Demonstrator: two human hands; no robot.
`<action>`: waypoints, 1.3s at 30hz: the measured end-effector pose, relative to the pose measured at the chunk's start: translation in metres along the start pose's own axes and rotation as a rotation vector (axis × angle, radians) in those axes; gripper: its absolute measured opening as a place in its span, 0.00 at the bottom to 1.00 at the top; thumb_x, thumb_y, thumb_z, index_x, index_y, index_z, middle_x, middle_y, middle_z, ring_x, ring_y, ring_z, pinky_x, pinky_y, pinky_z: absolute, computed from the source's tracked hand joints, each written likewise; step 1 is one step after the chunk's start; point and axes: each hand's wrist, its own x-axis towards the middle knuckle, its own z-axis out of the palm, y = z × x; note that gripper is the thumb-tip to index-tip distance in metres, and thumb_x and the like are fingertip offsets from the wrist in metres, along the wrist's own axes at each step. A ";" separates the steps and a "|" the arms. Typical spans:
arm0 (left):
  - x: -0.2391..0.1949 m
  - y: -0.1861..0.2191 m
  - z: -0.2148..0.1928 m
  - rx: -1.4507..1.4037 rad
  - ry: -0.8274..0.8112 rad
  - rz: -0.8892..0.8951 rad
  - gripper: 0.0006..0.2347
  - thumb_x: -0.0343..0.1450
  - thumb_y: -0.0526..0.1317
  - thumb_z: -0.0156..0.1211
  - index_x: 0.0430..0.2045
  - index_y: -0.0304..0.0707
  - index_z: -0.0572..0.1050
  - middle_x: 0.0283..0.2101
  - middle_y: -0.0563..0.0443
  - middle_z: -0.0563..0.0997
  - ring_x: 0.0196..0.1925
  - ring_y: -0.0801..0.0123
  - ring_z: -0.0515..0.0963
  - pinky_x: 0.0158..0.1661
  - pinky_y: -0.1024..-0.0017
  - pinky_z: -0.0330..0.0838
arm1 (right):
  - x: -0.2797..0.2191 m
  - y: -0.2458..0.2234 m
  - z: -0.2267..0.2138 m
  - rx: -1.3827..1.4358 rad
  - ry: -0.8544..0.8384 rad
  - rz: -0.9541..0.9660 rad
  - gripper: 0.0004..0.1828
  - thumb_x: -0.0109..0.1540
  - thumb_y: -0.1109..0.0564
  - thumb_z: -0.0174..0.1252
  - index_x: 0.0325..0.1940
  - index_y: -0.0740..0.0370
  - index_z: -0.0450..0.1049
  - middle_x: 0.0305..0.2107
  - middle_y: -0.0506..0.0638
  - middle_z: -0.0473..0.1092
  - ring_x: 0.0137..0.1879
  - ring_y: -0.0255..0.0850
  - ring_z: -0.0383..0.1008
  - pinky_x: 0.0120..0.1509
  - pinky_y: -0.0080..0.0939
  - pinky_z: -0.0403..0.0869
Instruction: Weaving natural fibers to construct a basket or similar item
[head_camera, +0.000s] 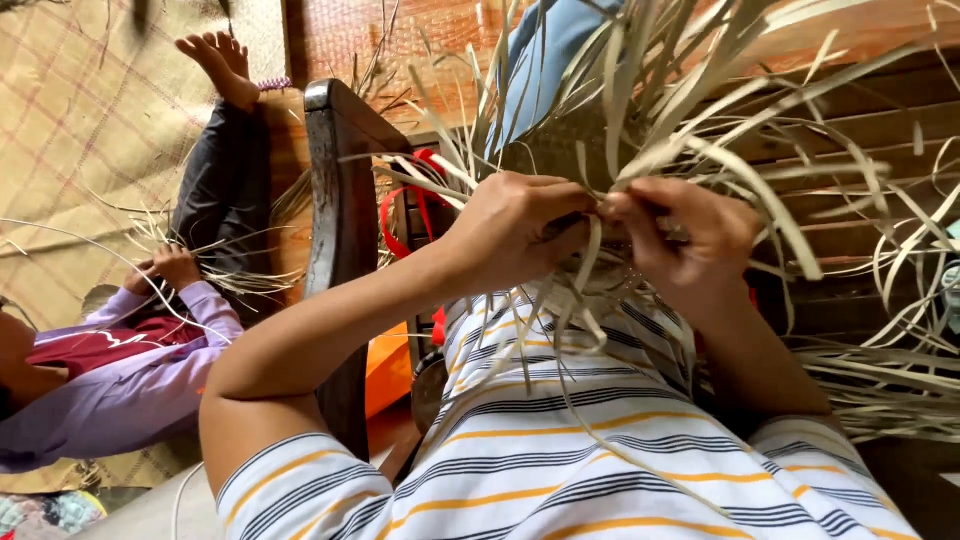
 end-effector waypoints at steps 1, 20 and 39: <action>0.001 0.002 0.000 0.122 -0.018 0.003 0.04 0.59 0.32 0.51 0.25 0.36 0.69 0.22 0.48 0.72 0.22 0.57 0.73 0.20 0.66 0.65 | 0.000 -0.006 -0.005 -0.015 0.006 0.121 0.05 0.57 0.65 0.53 0.29 0.72 0.68 0.19 0.56 0.67 0.24 0.44 0.68 0.28 0.36 0.66; -0.002 0.003 0.001 0.378 0.041 0.087 0.03 0.61 0.34 0.48 0.24 0.36 0.66 0.18 0.47 0.66 0.21 0.52 0.72 0.21 0.64 0.66 | -0.020 0.006 0.002 0.145 0.023 0.345 0.06 0.52 0.67 0.58 0.31 0.73 0.70 0.23 0.60 0.67 0.29 0.45 0.70 0.30 0.40 0.69; 0.007 0.015 -0.005 0.101 0.054 -0.633 0.07 0.53 0.36 0.56 0.19 0.50 0.67 0.19 0.52 0.75 0.25 0.50 0.76 0.28 0.59 0.68 | -0.032 -0.004 -0.001 -0.060 -0.262 0.041 0.13 0.45 0.66 0.47 0.33 0.66 0.70 0.30 0.58 0.69 0.43 0.56 0.68 0.47 0.55 0.65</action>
